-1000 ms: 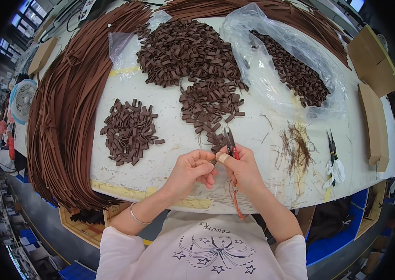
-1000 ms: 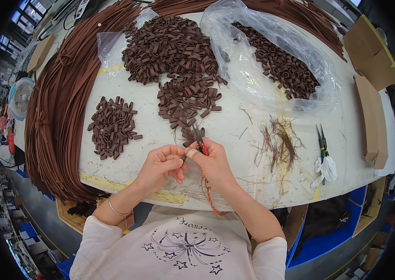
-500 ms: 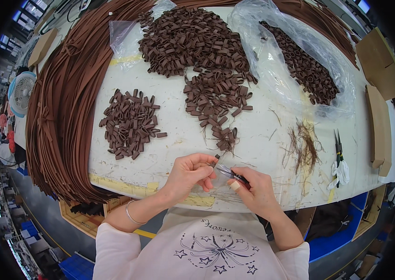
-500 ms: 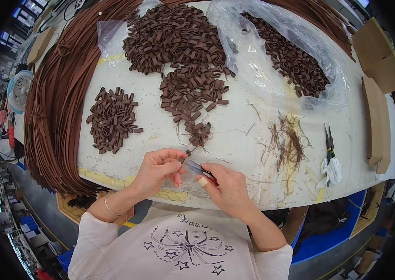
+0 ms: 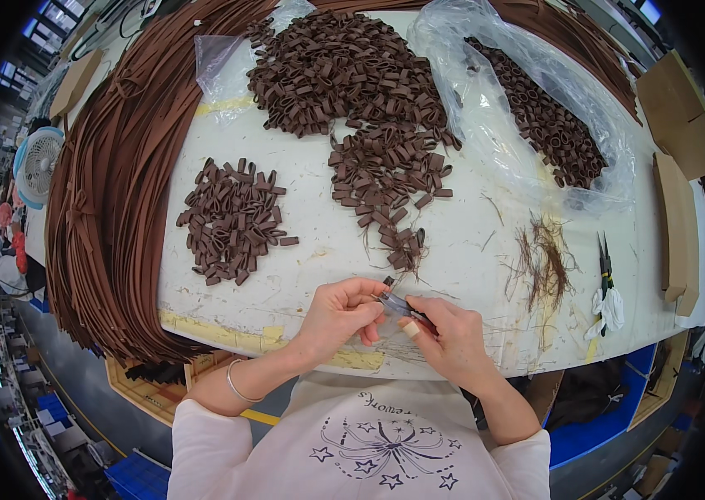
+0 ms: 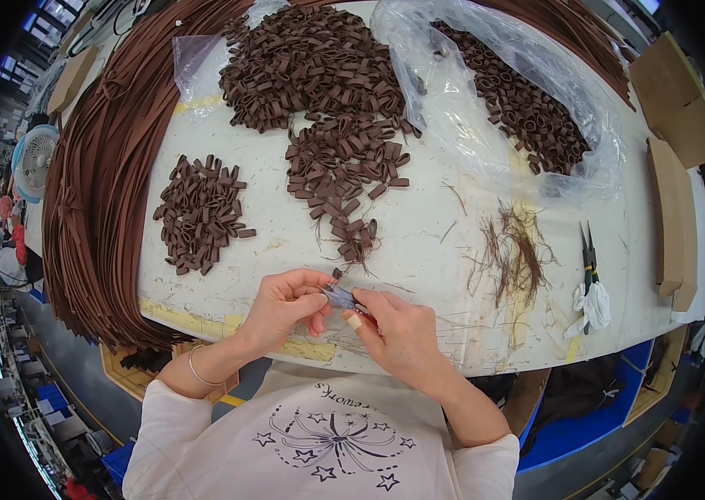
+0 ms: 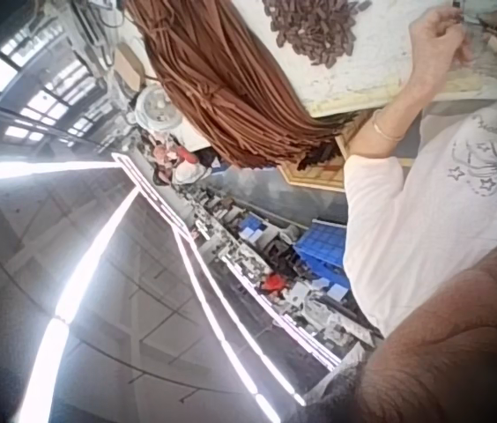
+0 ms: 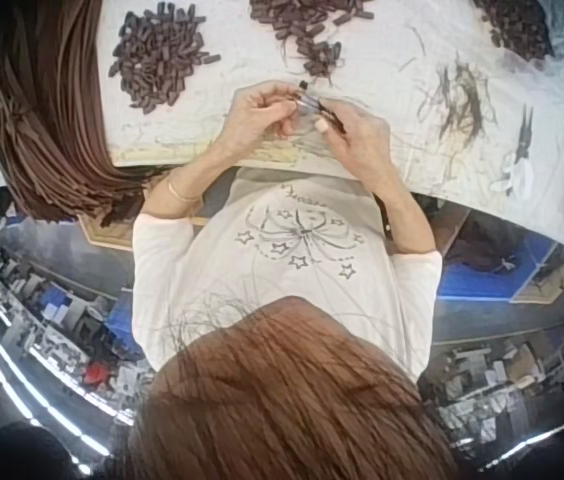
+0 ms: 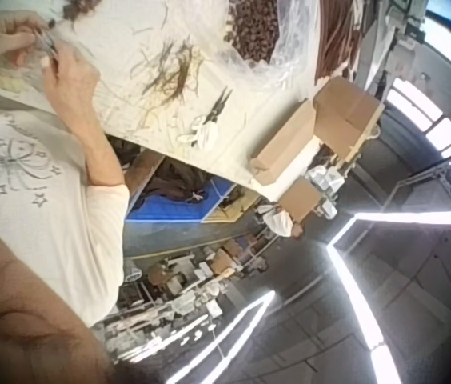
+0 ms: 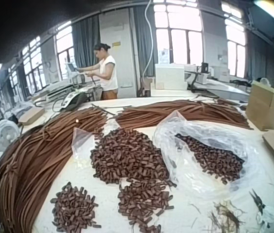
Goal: The person uses pliers to trim small brown leather pieces on a white workbench. They repeatedly pick up individual pieces, hold them with the pliers, and trim the ends, dropping the finished pieces into a growing pile. The workspace contains large bundles of leather strips and plastic bags of pre-cut pieces.
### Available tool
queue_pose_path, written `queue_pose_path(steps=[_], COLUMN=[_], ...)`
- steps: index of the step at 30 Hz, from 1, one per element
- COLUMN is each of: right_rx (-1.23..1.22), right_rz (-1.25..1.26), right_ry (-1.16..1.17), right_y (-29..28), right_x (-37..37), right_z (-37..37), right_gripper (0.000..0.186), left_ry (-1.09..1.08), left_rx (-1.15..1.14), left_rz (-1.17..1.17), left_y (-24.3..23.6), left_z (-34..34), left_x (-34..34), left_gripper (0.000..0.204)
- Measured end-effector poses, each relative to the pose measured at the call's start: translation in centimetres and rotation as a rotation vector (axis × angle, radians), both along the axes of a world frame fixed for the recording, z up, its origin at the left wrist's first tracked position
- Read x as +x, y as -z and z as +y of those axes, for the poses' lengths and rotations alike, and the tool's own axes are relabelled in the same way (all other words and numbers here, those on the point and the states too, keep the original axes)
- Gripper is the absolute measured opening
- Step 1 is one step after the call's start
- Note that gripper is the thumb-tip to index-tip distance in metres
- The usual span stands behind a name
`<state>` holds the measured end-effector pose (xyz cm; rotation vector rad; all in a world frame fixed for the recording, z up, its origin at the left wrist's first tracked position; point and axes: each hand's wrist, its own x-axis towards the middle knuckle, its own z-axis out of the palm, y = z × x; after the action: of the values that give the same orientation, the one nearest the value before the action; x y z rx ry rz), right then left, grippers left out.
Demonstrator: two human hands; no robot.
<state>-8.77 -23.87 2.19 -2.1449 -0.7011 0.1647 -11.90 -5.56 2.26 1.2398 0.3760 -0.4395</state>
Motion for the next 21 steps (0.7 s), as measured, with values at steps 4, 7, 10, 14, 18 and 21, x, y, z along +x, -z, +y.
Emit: queue_pose_path(steps=[4, 7, 10, 14, 18, 21], right_rx=[-0.014, -0.019, 0.013, 0.171, 0.322, 0.352], right_rz=[-0.087, -0.153, -0.152, 0.079, 0.795, 0.977], right_ry=[0.003, 0.007, 0.017, 0.057, 0.065, 0.059], right_y=[0.2, 0.4, 0.6, 0.5, -0.6, -1.0], right_x=[0.0, 0.1, 0.1, 0.1, 0.8, 1.3], right_z=[0.1, 0.2, 0.2, 0.0, -1.0, -0.7], right_gripper=[0.022, 0.022, 0.022, 0.021, 0.020, 0.019], left_ry=[0.049, 0.033, 0.004, 0.103, 0.193, 0.234], left_rx=[0.036, -0.015, -0.048, -0.018, 0.037, 0.116], left_rz=[0.004, 0.010, -0.005, -0.072, -0.174, -0.253], left_y=[-0.4, -0.4, -0.4, -0.2, -0.2, -0.2], left_z=[0.2, 0.4, 0.3, 0.8, 1.5, 1.5], left_x=[0.2, 0.2, 0.4, 0.7, 0.9, 1.1], left_gripper=[0.022, 0.021, 0.021, 0.030, 0.041, 0.042])
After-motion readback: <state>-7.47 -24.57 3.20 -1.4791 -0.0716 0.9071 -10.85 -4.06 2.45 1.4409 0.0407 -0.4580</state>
